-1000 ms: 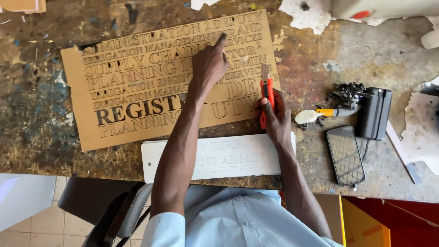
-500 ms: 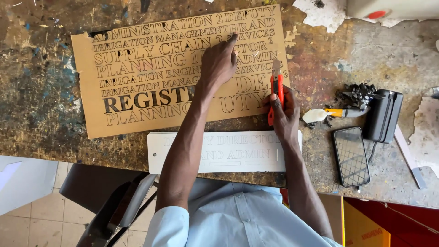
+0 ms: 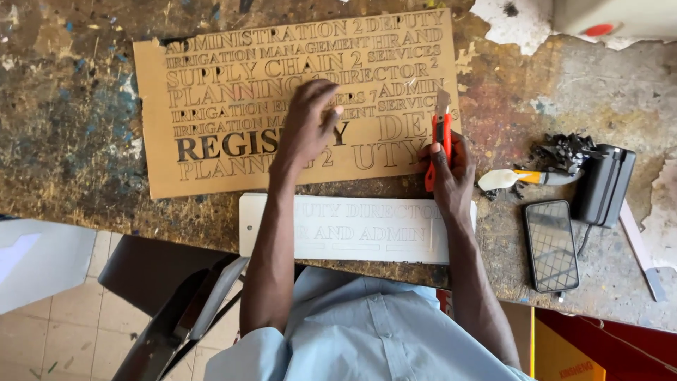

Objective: Using a utility knife to remove excess vinyl from a stencil on a sign board.

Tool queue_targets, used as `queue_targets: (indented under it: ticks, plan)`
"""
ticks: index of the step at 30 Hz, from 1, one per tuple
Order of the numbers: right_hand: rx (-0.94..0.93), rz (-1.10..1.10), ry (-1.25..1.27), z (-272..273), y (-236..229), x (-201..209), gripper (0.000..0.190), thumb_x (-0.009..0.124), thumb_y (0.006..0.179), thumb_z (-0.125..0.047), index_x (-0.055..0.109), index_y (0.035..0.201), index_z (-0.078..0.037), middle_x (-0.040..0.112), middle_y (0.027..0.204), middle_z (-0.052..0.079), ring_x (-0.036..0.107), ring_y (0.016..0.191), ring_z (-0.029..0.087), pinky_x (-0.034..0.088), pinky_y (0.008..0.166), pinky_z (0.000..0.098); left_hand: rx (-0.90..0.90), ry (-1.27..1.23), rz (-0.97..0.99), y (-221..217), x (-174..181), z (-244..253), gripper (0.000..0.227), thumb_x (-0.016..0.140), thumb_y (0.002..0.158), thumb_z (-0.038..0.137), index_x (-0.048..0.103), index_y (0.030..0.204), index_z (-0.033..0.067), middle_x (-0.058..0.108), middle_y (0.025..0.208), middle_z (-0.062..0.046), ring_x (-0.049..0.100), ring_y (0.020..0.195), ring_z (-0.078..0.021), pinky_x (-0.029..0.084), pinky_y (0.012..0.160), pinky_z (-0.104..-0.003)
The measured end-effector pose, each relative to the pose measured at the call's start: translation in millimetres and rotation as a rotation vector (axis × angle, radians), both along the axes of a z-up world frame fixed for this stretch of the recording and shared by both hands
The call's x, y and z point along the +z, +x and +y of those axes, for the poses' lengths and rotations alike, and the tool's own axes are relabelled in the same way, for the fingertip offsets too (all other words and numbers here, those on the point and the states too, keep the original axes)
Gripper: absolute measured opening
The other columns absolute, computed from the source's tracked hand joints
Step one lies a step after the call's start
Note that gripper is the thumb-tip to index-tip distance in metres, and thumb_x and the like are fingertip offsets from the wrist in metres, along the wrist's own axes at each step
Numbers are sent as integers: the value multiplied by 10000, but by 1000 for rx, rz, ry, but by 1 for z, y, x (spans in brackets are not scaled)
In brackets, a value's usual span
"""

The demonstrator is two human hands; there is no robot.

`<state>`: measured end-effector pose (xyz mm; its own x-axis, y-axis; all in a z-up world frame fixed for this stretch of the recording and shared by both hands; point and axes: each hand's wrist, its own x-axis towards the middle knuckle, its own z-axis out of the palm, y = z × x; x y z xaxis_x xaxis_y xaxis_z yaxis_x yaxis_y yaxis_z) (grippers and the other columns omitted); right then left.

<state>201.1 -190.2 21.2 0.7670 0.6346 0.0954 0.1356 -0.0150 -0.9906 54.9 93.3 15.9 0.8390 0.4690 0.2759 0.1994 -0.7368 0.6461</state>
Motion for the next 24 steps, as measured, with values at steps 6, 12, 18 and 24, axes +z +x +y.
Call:
queue_targets:
  ticks: [6, 12, 18, 24]
  plan:
    - [4, 18, 9, -5, 9, -17, 381, 606, 1246, -231, 599, 1476, 73, 770, 1048, 230, 813, 848, 322, 658, 767, 409, -17, -184, -139, -72, 7, -3, 371, 664, 1160, 99, 681, 1517, -1, 650, 1550, -314, 498, 1551, -506, 320, 1335, -683]
    - [24, -22, 27, -1, 3, -4, 399, 572, 1269, -261, 572, 1466, 86, 751, 1057, 213, 788, 846, 281, 655, 763, 376, 79, -612, -371, -88, -3, 10, 392, 640, 1197, 170, 649, 1582, 100, 731, 1477, -222, 630, 1484, -392, 451, 1289, -633]
    - [23, -59, 31, -2, 10, -19, 433, 602, 1280, -331, 589, 1448, 68, 773, 1061, 248, 810, 824, 315, 671, 718, 395, 196, -517, -397, -131, -1, 1, 368, 589, 1182, 32, 655, 1543, 12, 749, 1350, -273, 698, 1362, -452, 501, 1238, -666]
    - [5, 23, 60, -2, 9, -4, 382, 645, 1208, -458, 606, 1282, -85, 726, 938, 100, 643, 665, 193, 473, 534, 318, 285, -410, -454, -159, -11, -18, 249, 683, 1199, 167, 718, 1382, 2, 813, 1283, -212, 829, 1176, -330, 704, 994, -410]
